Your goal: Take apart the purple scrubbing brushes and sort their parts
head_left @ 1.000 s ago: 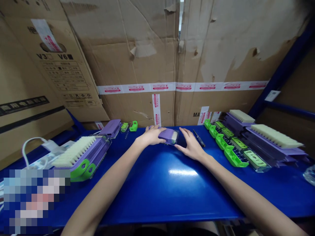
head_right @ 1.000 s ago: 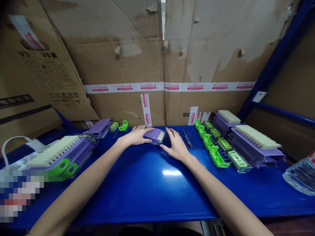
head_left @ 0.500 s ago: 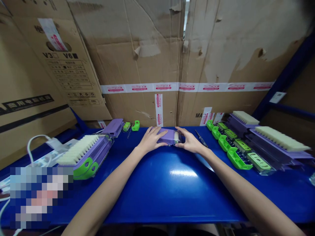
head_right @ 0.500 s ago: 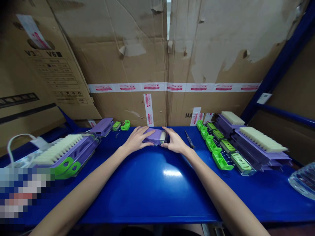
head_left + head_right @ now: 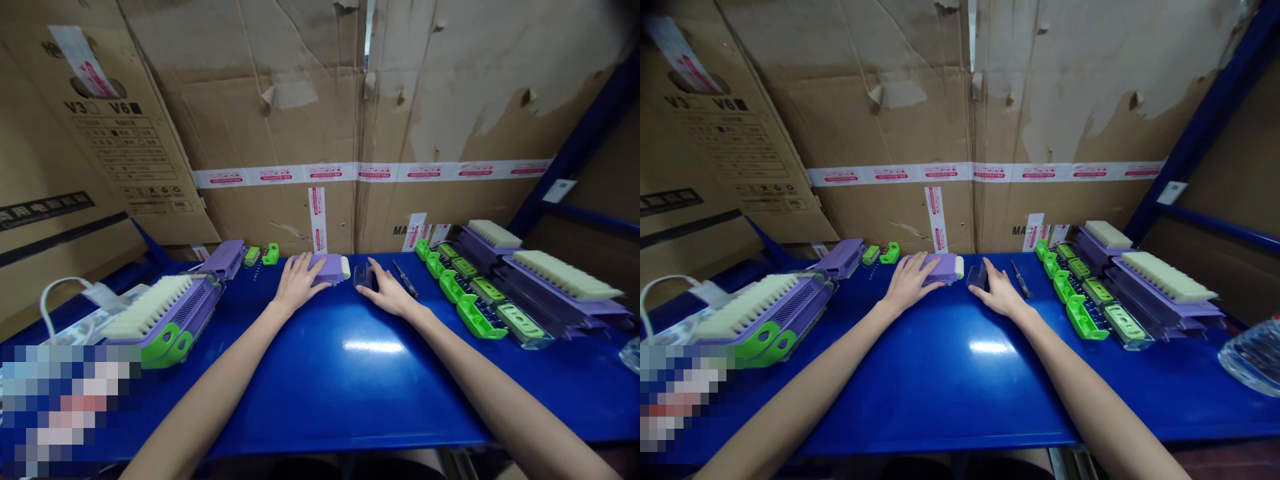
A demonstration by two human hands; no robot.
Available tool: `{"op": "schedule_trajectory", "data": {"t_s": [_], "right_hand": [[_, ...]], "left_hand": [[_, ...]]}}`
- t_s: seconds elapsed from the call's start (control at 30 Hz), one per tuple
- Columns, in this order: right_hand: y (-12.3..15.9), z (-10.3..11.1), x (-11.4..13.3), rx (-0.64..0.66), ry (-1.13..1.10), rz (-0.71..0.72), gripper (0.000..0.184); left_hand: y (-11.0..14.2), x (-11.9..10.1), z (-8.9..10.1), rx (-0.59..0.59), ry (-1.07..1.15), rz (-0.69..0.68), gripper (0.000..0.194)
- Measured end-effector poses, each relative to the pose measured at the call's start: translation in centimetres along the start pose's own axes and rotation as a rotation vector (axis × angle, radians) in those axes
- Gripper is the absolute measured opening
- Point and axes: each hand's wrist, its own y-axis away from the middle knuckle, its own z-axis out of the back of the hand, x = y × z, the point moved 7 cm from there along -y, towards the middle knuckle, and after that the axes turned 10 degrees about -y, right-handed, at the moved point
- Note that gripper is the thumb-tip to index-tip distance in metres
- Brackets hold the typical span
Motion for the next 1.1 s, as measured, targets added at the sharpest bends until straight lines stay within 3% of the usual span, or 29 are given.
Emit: {"op": "schedule_trajectory", "data": {"t_s": [0.17,0.3,0.43,0.57,0.67,0.8,0.97,1.1], "right_hand": [[0.3,0.9,0.9,0.017,0.211,-0.013,0.089],[0.1,3.7,1.3,-0.092,0.287,-0.049,0.062],[0.5,6.3,0.0,-0.228,0.482,-0.239,0.044],[1.1,6.2,-1.9,-0.123,0.556,-0.408,0.038],[1.3,6.0,-2.8,-0.076,0.519,-0.457,0.039],[1.3,6.5,-2.6,-0.146,0.481,-0.449,0.040],[1.0,6.7,-0.8,-0.250,0.443,-0.342,0.037],[1.0,6.4,0.0,-0.279,0.430,-0.299,0.037]], "left_hand": [[0.5,-0.2,0.5,-0.088,-0.031,-0.031,0.061],[0.7,-0.5,0.7,-0.134,-0.061,-0.026,0.055],[1.0,-0.9,0.9,-0.155,-0.056,-0.035,0.054],[1.2,-1.3,1.2,-0.157,-0.030,-0.049,0.050],[1.2,-1.4,1.4,-0.155,-0.023,-0.046,0.048],[1.2,-1.3,1.6,-0.149,0.004,-0.047,0.047],[0.9,-0.8,1.5,-0.110,0.018,-0.048,0.049],[0.0,-0.3,1.0,-0.009,0.072,-0.075,0.054]]}}
